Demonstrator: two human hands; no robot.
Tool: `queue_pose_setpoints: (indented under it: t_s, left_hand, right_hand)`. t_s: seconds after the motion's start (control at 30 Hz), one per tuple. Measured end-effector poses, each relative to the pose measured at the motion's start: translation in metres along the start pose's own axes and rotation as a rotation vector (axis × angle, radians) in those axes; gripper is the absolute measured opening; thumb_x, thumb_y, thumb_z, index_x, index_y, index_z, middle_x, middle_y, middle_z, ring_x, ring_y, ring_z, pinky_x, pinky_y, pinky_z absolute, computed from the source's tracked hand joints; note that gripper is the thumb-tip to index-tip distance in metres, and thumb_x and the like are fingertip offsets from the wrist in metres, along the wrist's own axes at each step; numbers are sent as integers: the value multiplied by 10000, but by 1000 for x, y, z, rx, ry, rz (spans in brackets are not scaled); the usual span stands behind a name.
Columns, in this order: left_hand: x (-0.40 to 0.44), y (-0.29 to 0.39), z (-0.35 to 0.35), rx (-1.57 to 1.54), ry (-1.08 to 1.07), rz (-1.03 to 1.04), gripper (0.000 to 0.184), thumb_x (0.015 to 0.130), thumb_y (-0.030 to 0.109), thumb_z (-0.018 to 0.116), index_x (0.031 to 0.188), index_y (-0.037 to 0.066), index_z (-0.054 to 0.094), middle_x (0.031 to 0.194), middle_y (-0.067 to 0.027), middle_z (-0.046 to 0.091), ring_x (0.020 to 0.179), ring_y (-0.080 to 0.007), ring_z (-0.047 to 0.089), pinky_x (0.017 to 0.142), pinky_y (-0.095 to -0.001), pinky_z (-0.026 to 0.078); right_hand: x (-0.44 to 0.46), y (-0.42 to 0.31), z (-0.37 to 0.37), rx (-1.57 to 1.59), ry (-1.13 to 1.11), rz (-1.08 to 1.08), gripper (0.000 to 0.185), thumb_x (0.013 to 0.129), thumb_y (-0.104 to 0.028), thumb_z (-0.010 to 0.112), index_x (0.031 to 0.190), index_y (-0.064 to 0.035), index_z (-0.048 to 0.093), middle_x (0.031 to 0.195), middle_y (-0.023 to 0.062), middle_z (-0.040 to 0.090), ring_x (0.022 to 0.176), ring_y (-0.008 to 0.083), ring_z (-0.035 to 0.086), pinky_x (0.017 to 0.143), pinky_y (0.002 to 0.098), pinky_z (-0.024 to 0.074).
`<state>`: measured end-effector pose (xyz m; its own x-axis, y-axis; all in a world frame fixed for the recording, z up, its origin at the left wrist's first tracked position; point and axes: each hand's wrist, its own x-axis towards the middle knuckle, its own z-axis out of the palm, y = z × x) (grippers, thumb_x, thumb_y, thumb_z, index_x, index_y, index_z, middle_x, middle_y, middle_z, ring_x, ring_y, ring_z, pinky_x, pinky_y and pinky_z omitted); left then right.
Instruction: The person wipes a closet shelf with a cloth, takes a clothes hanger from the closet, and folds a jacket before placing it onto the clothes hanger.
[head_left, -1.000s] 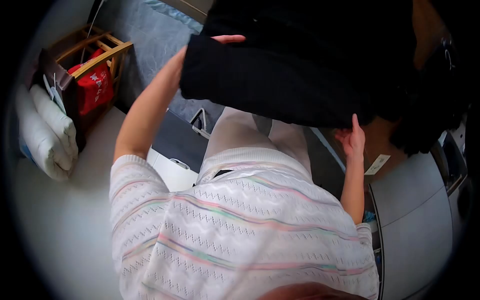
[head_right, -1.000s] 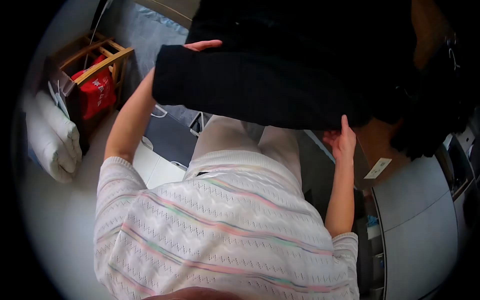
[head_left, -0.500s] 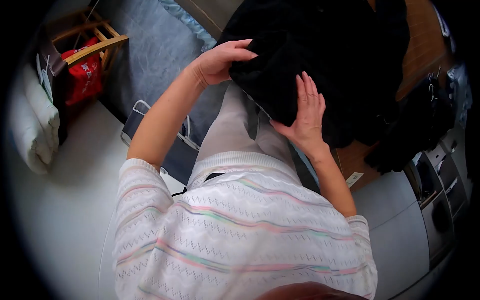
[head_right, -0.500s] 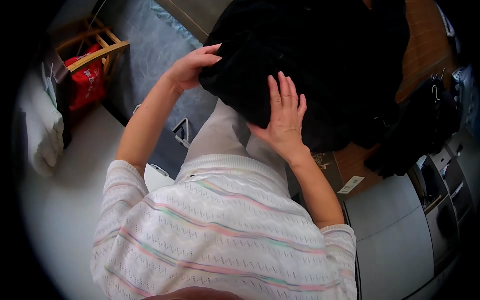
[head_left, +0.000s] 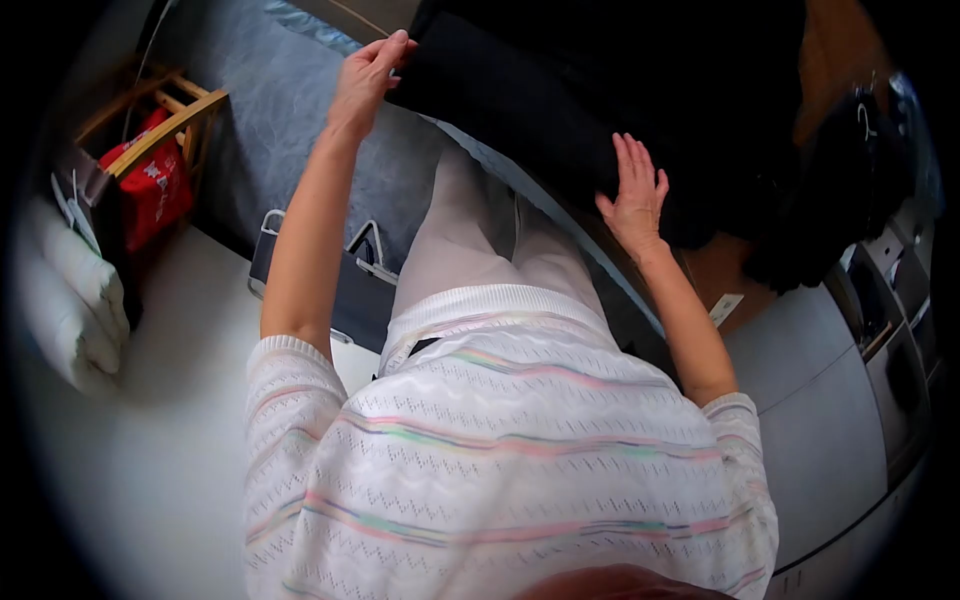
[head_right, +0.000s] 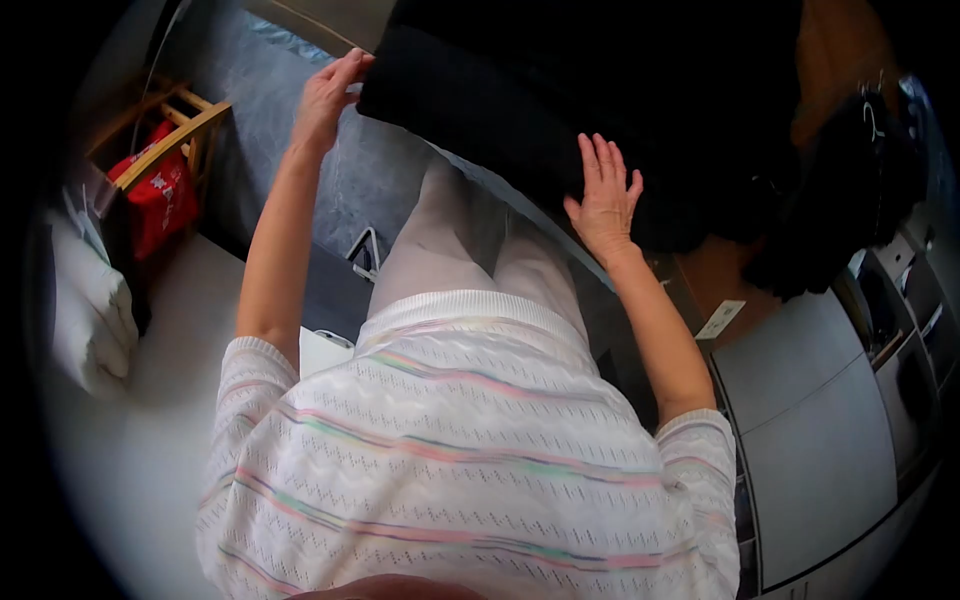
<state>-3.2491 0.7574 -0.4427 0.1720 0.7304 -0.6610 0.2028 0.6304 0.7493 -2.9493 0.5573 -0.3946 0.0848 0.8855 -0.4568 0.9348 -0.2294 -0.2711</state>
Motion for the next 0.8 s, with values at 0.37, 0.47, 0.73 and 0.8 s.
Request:
queue_pose_setpoints:
  t_s: [0.37,0.47,0.73,0.8]
  left_hand:
    - [13,16,-5,42,-324,55,434,687,144,758,1058,-10,592,940,-62,639,880,-155,599,850,-255,445]
    - [20,15,-18,41,-390,19,448,681,169,767,1067,18,599,946,-49,638,897,-161,595,887,-254,414]
    - [-46,30,-32,273,-407,-87,368,624,101,734,960,3,624,863,-37,638,789,-123,590,789,-248,452]
    - [-88,29,-46,186,-386,-121,334,593,39,706,914,1,623,824,-25,633,736,-103,584,731,-249,468]
  right_hand:
    - [-71,113,9,128,-183,233,1010,551,-237,788,1384,-181,220,1343,74,375,1272,250,304,975,515,230]
    - [-72,143,6,170,-222,241,973,537,-190,782,1367,-187,274,1306,82,414,1244,260,339,965,499,242]
    - [-89,136,10,151,-211,147,899,559,-159,766,1341,-202,323,1362,53,332,1286,258,259,1002,537,196]
    - [-96,129,5,98,-184,145,907,568,-169,761,1350,-199,304,1394,54,283,1311,259,219,1024,521,173]
